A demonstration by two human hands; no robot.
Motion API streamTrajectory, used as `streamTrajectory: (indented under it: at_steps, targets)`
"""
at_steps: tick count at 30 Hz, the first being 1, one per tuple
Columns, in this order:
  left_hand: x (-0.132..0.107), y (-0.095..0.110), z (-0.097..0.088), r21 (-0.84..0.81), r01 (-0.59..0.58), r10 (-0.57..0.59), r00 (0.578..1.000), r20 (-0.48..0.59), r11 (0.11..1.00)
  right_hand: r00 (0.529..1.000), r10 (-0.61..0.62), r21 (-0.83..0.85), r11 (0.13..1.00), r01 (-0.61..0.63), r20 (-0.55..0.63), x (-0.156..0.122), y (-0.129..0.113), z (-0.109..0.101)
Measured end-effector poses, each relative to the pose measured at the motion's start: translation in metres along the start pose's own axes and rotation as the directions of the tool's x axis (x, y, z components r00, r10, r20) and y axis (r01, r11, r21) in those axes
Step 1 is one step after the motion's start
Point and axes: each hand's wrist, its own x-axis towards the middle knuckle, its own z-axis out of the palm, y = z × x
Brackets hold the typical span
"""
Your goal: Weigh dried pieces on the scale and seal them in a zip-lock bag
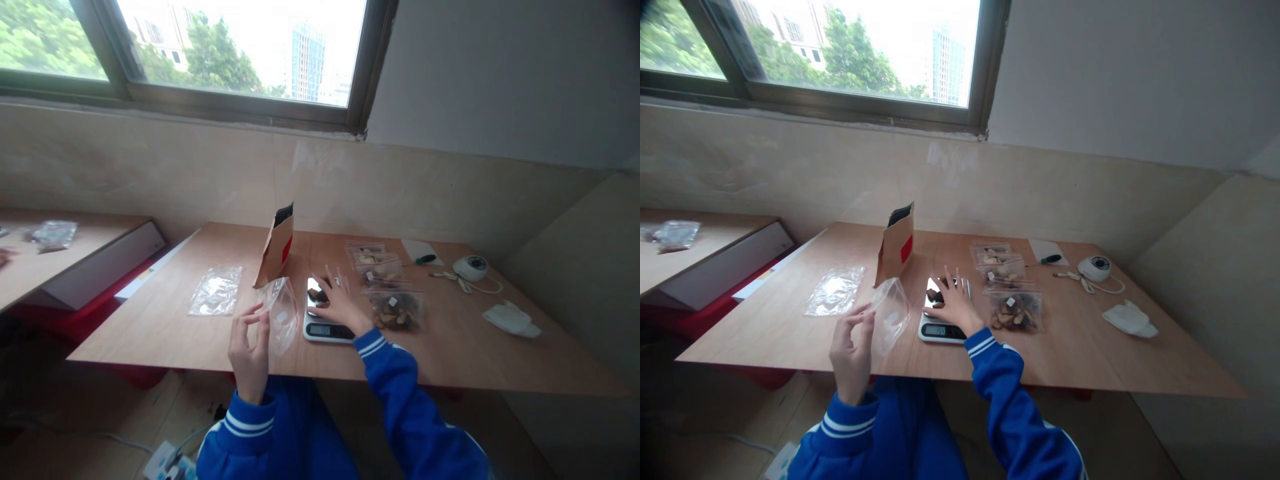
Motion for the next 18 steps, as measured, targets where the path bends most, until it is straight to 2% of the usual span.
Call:
streamTrajectory:
  at_steps: [3,9,14,18]
  targets:
    - [0.000,-0.005,0.000,0.003,0.038,-0.038,0.999,0.026,0.999,0.999,-0.040,-0.039,0.998,0.039,-0.019,0.006,0.007,0.008]
    - [0.000,-0.011,0.002,-0.024,0.114,-0.112,0.991,0.068,0.993,0.969,-0.099,-0.063,0.994,0.087,-0.227,0.004,0.020,0.021]
    - [-0.001,-0.009,0.005,-0.047,0.166,-0.160,0.981,0.105,0.985,0.956,-0.122,-0.126,0.988,0.091,-0.266,0.009,0.023,0.023]
    - [-0.002,-0.008,0.008,-0.081,0.223,-0.211,0.968,0.134,0.971,0.947,-0.120,-0.113,0.989,0.090,-0.296,0.013,0.026,0.021]
